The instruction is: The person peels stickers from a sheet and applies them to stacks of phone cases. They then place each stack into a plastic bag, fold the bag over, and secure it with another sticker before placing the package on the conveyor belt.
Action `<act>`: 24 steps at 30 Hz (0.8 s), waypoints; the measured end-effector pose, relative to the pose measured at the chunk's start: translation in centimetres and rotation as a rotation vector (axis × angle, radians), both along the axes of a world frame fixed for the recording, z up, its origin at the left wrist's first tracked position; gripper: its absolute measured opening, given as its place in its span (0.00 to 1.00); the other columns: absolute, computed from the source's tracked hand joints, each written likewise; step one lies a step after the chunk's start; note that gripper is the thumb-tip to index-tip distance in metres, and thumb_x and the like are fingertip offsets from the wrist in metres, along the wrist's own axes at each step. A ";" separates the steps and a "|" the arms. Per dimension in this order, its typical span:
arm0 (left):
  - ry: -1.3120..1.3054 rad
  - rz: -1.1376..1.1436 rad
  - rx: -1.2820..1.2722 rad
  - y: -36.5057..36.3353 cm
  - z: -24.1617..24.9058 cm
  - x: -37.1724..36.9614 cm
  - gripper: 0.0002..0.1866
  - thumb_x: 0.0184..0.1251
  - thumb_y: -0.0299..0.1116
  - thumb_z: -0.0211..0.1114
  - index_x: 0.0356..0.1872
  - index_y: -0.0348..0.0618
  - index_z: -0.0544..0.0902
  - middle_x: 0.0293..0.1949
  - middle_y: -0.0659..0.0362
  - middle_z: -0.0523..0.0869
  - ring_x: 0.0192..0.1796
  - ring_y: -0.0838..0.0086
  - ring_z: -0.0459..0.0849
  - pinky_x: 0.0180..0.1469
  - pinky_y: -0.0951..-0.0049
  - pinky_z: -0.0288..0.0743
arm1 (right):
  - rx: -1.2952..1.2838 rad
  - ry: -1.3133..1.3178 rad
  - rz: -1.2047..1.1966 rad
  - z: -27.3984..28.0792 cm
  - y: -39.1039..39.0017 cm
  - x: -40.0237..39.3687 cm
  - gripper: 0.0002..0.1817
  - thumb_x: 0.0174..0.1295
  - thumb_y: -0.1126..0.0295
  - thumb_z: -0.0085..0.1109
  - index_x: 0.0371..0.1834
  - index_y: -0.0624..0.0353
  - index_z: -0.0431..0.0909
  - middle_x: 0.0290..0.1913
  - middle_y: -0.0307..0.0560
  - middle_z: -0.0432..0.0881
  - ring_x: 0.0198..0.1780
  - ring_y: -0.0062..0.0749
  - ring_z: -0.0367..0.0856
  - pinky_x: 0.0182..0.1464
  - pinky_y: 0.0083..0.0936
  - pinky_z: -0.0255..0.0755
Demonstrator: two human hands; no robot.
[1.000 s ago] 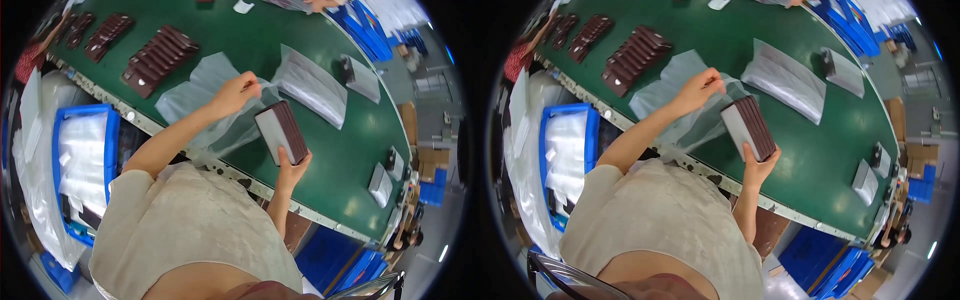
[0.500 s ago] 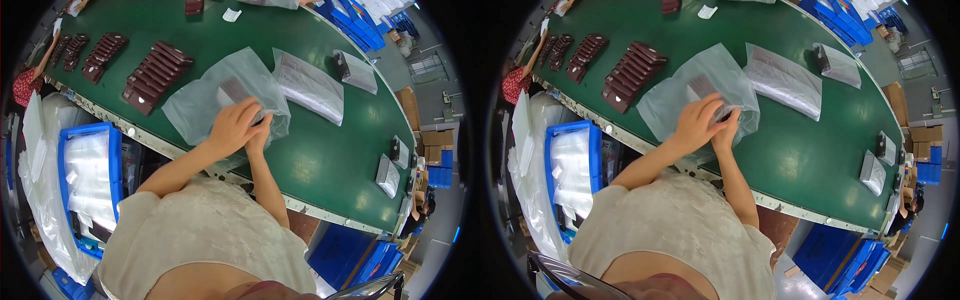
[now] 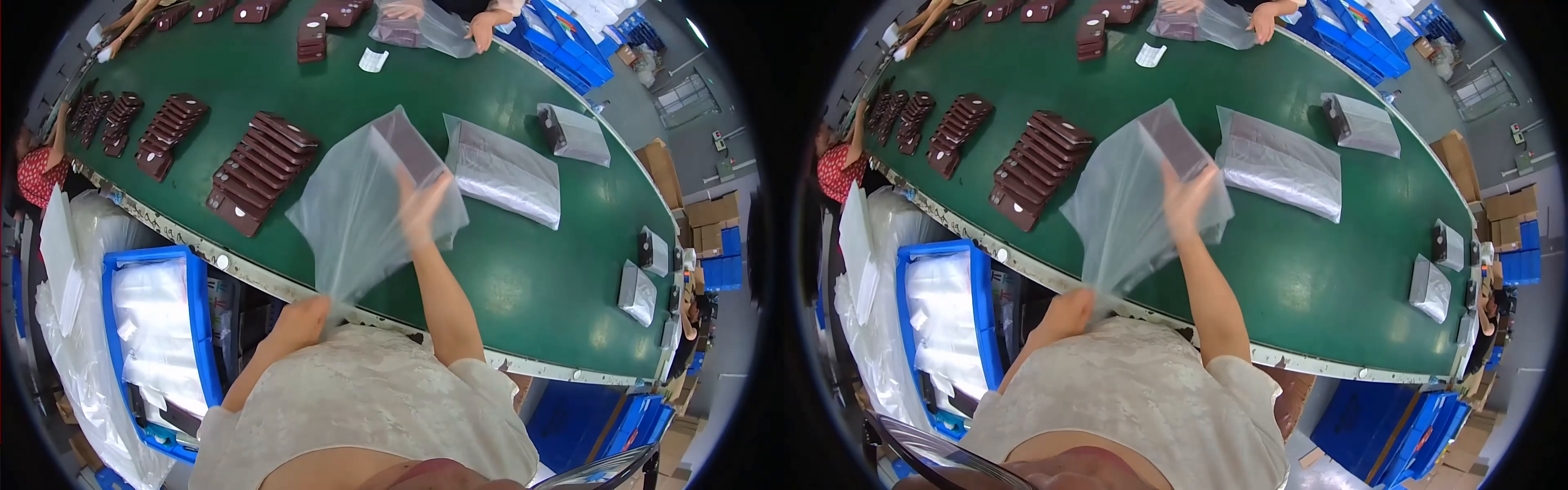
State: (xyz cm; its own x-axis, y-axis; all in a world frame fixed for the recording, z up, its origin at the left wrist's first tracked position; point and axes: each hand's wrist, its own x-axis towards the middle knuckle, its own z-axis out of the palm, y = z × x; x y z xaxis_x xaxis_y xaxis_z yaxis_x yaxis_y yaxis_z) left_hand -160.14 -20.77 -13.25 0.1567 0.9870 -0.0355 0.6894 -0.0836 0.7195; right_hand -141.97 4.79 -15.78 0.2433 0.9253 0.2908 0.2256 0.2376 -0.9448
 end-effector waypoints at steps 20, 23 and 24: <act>-0.434 0.079 0.127 16.1 -0.8 0.3 0.14 0.66 0.29 0.65 0.52 0.44 0.82 0.55 0.50 0.82 0.59 0.52 0.79 0.64 0.57 0.71 | -0.417 -0.834 0.899 4.8 -8.8 10.4 0.48 0.58 0.58 0.74 0.77 0.64 0.59 0.75 0.64 0.64 0.75 0.58 0.63 0.75 0.46 0.57; -0.052 0.501 0.635 11.2 -0.6 -5.1 0.12 0.72 0.29 0.62 0.53 0.46 0.83 0.62 0.48 0.81 0.66 0.55 0.78 0.65 0.58 0.71 | -1.108 -0.524 1.310 11.1 -6.0 9.6 0.47 0.61 0.56 0.71 0.79 0.57 0.57 0.79 0.57 0.60 0.76 0.57 0.60 0.76 0.39 0.55; -0.043 0.516 0.618 10.2 -0.9 -5.5 0.12 0.72 0.29 0.62 0.53 0.46 0.83 0.62 0.48 0.81 0.66 0.55 0.78 0.65 0.58 0.71 | -1.122 -0.522 1.331 10.7 -6.3 9.1 0.47 0.61 0.56 0.71 0.79 0.57 0.57 0.79 0.57 0.60 0.76 0.57 0.60 0.76 0.39 0.55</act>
